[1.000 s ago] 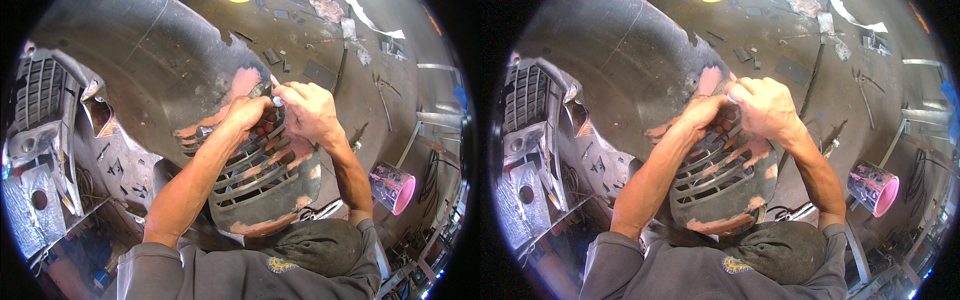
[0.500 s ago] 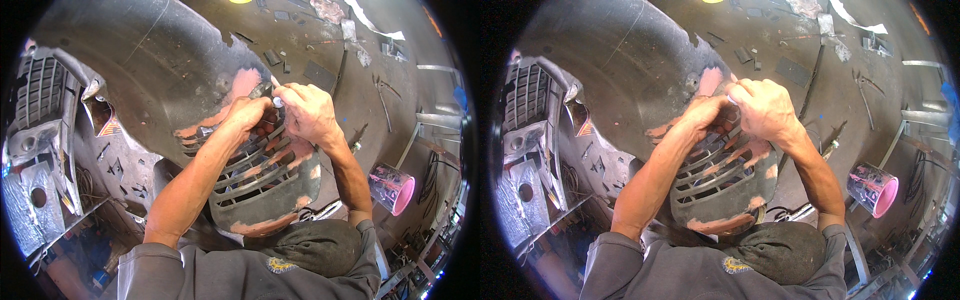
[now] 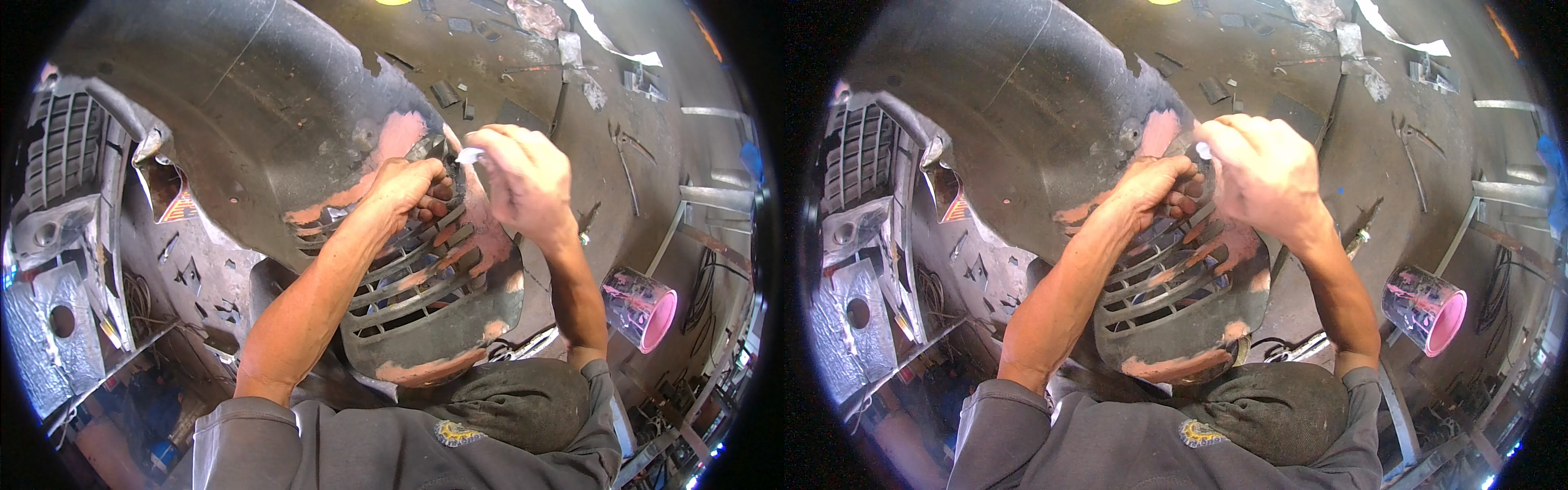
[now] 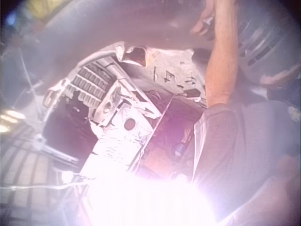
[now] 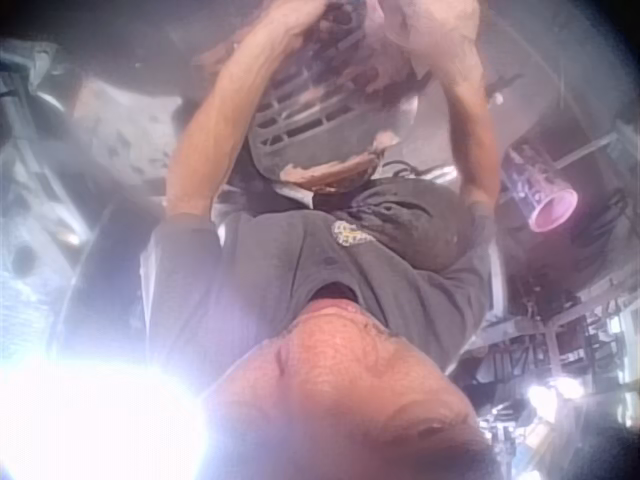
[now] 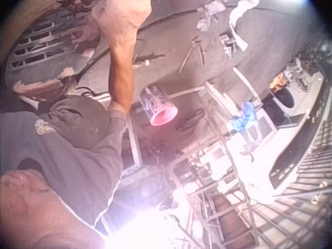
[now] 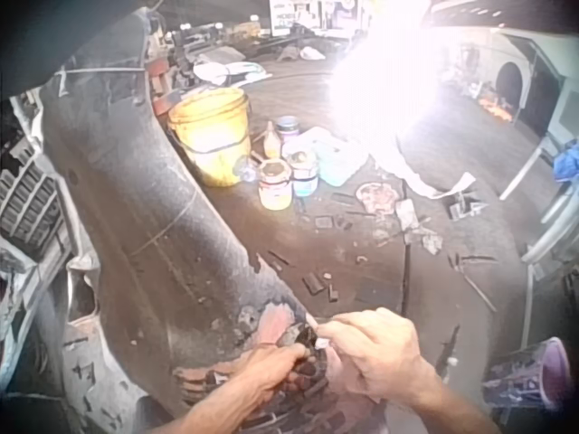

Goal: The person applies a white substance from a small tube to a damaged area on a black plastic grille-like part, then uses a soldering iron to heat and fuse the material. They repeatedly apply the substance and heat it, smoothing the area with their fingers and a small tool.

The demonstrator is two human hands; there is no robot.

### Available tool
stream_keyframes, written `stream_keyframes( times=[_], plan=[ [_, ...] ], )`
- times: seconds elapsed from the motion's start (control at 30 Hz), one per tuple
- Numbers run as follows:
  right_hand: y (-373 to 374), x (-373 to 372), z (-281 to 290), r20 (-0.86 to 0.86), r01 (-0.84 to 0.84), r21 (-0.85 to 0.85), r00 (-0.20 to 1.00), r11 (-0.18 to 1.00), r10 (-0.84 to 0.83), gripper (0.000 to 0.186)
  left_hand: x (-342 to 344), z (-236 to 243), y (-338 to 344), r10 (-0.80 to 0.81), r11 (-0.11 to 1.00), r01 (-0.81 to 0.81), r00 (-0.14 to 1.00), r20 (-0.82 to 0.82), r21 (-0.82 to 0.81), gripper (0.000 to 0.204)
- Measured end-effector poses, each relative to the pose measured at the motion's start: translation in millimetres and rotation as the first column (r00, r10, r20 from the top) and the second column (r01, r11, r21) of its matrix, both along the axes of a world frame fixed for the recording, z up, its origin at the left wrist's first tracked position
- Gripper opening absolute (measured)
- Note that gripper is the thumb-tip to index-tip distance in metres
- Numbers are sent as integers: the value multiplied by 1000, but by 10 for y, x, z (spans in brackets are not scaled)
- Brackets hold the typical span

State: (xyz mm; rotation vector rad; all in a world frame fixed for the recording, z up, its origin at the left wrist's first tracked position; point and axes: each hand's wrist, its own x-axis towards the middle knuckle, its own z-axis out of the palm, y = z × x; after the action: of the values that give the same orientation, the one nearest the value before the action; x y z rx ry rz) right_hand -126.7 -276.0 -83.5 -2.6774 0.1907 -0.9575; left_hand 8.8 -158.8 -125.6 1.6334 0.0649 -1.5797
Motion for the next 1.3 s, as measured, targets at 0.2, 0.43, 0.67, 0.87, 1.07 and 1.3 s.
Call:
stream_keyframes(
  times=[0.2, 0.43, 0.67, 0.87, 1.07, 1.3],
  plan=[
    [-32, -107, 149, 16, -28, 172, 1000, 985, 25, 37, -2, -29, -10, -2, 1000, 1, 1000, -26, -8, 24],
    [-235, -297, -121, 118, 95, 636, 969, 766, -217, 31, 15, 0, 2, -11, 1000, 11, 1000, -17, -10, 26],
    [-446, -671, -756, 41, 170, 809, 938, 562, -343, 28, 34, 48, -1, -3, 1000, 3, 999, -41, -3, 29],
    [-438, -801, -969, 2, 185, 841, 938, 508, -347, 28, 35, 55, 1, 10, 1000, -10, 999, -51, -3, 30],
    [-287, -629, -666, 111, 99, 830, 935, 549, -336, 29, 43, 34, 23, -24, 1000, 24, 999, -27, 3, 27],
    [-87, -259, -324, 113, -52, 647, 993, 761, -29, 33, 30, 50, 10, -54, 999, 54, 999, -2, 9, 26]
  ],
)
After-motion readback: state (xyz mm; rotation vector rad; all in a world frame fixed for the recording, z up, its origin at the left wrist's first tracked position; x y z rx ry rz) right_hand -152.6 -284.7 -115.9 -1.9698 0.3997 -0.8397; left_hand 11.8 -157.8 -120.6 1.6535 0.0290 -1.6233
